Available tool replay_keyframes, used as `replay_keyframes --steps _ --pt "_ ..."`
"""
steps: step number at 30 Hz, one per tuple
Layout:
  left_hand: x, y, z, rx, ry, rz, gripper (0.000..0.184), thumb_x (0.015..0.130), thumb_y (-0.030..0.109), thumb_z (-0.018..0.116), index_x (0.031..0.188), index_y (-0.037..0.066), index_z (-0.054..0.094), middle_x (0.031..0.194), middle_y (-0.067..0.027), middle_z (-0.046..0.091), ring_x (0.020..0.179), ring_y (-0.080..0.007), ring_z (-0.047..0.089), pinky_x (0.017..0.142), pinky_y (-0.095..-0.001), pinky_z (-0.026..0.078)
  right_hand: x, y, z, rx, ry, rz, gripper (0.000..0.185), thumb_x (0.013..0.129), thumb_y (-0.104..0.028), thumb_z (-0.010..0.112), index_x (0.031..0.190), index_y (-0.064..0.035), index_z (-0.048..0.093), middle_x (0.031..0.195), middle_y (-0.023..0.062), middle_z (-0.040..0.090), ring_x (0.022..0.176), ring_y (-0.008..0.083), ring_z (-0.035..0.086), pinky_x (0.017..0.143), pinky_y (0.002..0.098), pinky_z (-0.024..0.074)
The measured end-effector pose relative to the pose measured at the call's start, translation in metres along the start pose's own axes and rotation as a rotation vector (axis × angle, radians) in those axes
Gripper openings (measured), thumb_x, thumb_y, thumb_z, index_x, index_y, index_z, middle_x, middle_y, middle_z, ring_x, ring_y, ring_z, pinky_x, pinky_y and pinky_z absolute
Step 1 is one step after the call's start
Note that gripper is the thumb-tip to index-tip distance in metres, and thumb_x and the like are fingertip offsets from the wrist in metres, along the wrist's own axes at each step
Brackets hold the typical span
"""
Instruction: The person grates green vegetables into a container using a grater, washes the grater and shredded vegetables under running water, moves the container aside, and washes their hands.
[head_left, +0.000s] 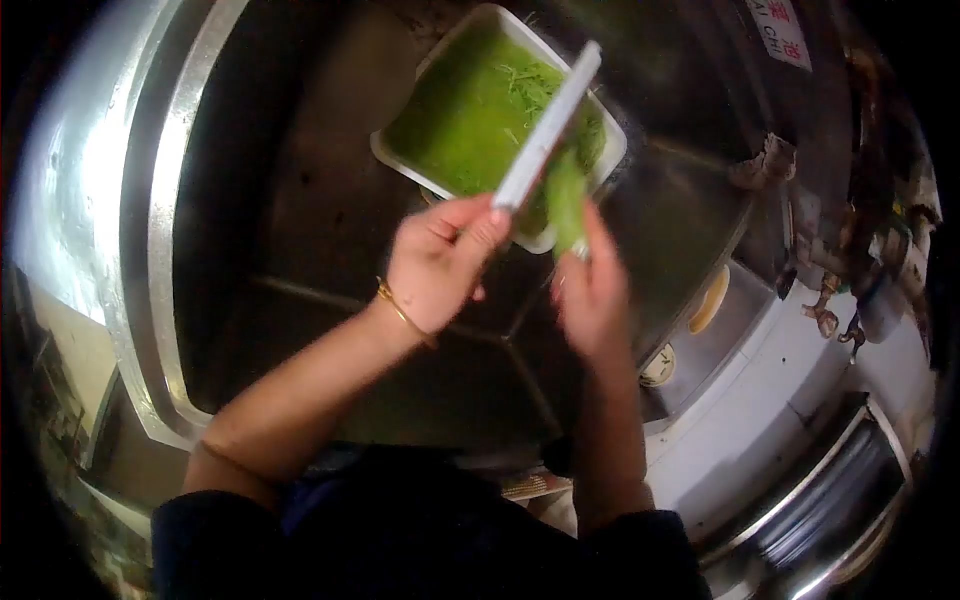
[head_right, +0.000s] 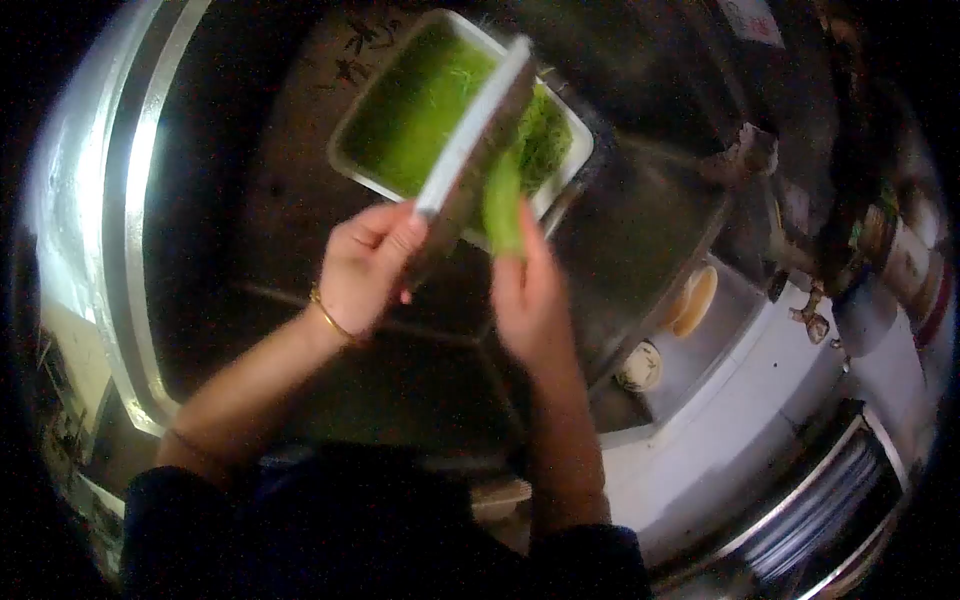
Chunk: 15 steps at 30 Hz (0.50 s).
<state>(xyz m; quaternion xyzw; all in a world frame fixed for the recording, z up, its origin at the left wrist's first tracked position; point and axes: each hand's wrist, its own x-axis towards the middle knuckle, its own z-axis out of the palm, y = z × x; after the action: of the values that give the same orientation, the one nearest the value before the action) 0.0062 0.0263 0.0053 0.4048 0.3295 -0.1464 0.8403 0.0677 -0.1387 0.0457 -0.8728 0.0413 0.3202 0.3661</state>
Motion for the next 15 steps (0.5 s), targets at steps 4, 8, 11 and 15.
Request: replay_keyframes --steps 4,8,11,15 --pt "-0.003 -0.008 -0.001 -0.042 -0.061 0.014 0.029 0.091 0.026 0.057 0.108 0.003 0.062 0.071 0.0016 0.055 0.050 -0.0038 0.045 0.042 -0.0192 0.040 0.033 -0.018 -0.014 0.003 0.071 -0.089 0.048 0.090 -0.011 0.039 0.137 -0.0038 0.036 0.062 0.0008 0.046 0.053 0.0100 0.044 0.049 0.0256 0.0408" --pt "0.014 -0.002 -0.011 -0.074 0.093 0.042 0.024 0.091 0.025 0.057 0.099 0.003 0.063 0.066 0.0004 0.055 0.048 -0.0048 0.046 0.042 -0.0201 0.041 -0.013 0.009 0.009 -0.059 -0.063 -0.134 0.049 0.088 -0.006 0.042 0.136 -0.0035 0.037 0.070 0.0039 0.052 0.057 0.0112 0.048 0.053 0.0259 0.0424" --pt "0.007 -0.026 -0.009 0.079 -0.028 0.065 0.021 0.089 0.024 0.057 0.089 0.003 0.063 0.065 -0.0005 0.055 0.047 -0.0051 0.047 0.041 -0.0206 0.041 0.018 -0.002 0.006 0.080 0.045 -0.071 0.049 0.087 -0.004 0.043 0.136 -0.0034 0.038 0.070 0.0032 0.052 0.057 0.0103 0.047 0.052 0.0246 0.0417" --pt "0.006 -0.003 -0.006 -0.021 0.043 0.000 0.027 0.091 0.026 0.058 0.100 0.002 0.064 0.068 0.0012 0.055 0.047 -0.0050 0.046 0.040 -0.0195 0.039 0.024 -0.010 -0.006 0.148 -0.053 -0.009 0.048 0.090 -0.007 0.043 0.137 -0.0046 0.037 0.069 0.0018 0.050 0.055 0.0077 0.044 0.050 0.0234 0.0409"
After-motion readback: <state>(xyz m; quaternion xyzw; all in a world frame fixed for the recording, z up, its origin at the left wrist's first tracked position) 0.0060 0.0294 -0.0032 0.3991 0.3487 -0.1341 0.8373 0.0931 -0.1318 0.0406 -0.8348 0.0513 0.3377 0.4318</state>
